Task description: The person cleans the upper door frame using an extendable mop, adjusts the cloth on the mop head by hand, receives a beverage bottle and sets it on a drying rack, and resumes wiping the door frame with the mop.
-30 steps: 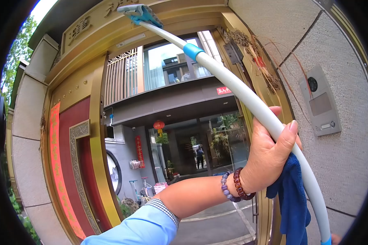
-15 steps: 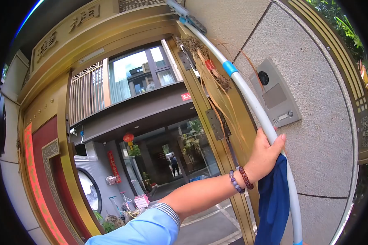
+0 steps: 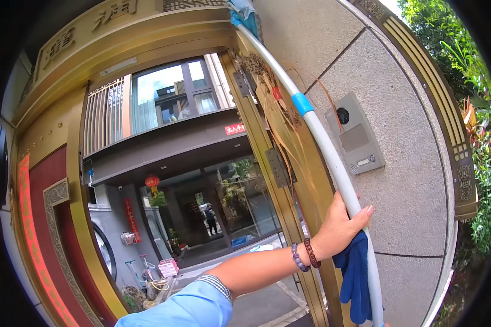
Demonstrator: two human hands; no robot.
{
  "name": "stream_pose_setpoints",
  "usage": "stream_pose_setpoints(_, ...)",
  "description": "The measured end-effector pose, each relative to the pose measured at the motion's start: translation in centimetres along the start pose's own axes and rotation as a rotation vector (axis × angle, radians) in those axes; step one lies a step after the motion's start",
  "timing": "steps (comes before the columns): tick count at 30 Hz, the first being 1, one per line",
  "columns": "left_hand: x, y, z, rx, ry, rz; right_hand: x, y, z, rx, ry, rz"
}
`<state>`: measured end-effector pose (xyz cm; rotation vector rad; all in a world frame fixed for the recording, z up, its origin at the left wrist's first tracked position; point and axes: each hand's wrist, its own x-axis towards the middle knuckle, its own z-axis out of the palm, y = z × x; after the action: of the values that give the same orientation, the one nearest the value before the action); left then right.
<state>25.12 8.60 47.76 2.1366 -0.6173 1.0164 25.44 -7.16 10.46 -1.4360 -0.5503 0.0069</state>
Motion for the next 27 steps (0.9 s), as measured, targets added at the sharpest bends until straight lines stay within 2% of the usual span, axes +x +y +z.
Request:
stream_pose_setpoints(1, -0.7, 0.7, -0.4, 0.003, 0.004, 0.021, -0.9, 0.2, 0.3, -0.024, -0.007, -0.022)
stream_pose_setpoints(2, -1.3, 2.1, -1.0, -0.010, -0.014, 0.017, -1.8, -1.8, 0.4, 0.092, -0.094, 0.055)
stream_pose_setpoints(5, -2.4, 3.5, -3.5, -0.308, -0.201, -0.115, -3.5, -4.2, 3.5, 0.139, -0.251, 0.191)
stream_pose_setpoints(6, -2.7, 3.8, -4.3, -0.395, -0.216, -0.090, -4.0, -4.8, 4.4, 0.223, -0.343, 0.186)
stream_pose_setpoints(9, -3.3, 5.4, -8.1, -0.539, -0.485, -0.232, -5.7, -5.8, 6.9, 0.451, -0.599, 0.191)
stream_pose_setpoints(12, -4.9, 6.0, -10.6, -0.501, -0.500, -0.268, -7.2, -6.0, 10.2, 0.518, -0.642, 0.253)
stream_pose_setpoints(14, -6.0, 5.8, -11.5, -0.388, -0.428, -0.241, -8.2, -5.5, 12.8, 0.507, -0.561, 0.273)
stream_pose_setpoints(16, -7.0, 5.2, -12.2, -0.258, -0.321, -0.216, -8.9, -5.3, 15.3, 0.443, -0.382, 0.207)
stream_pose_setpoints(19, -8.0, 5.0, -12.6, -0.041, -0.166, -0.185, -10.7, -6.4, 19.6, 0.258, 0.164, -0.274)
stream_pose_setpoints(20, -8.2, 5.1, -12.8, 0.003, -0.149, -0.170, -11.0, -7.6, 20.1, 0.185, 0.272, -0.398)
stream_pose_setpoints(22, -8.6, 5.4, -13.5, 0.088, -0.113, -0.138, -11.3, -9.4, 20.1, 0.302, 0.066, -0.179)
stream_pose_setpoints(23, -8.5, 5.5, -14.2, -0.024, -0.153, -0.154, -11.4, -9.8, 20.3, 0.363, -0.036, -0.070)
stream_pose_setpoints(25, -8.1, 5.9, -15.7, -0.255, -0.219, -0.190, -10.6, -9.0, 21.0, 0.387, -0.228, 0.009)
stream_pose_setpoints(27, -7.7, 7.0, -17.3, -0.447, -0.291, -0.336, -10.1, -12.0, 21.2, 0.430, -0.457, 0.119)
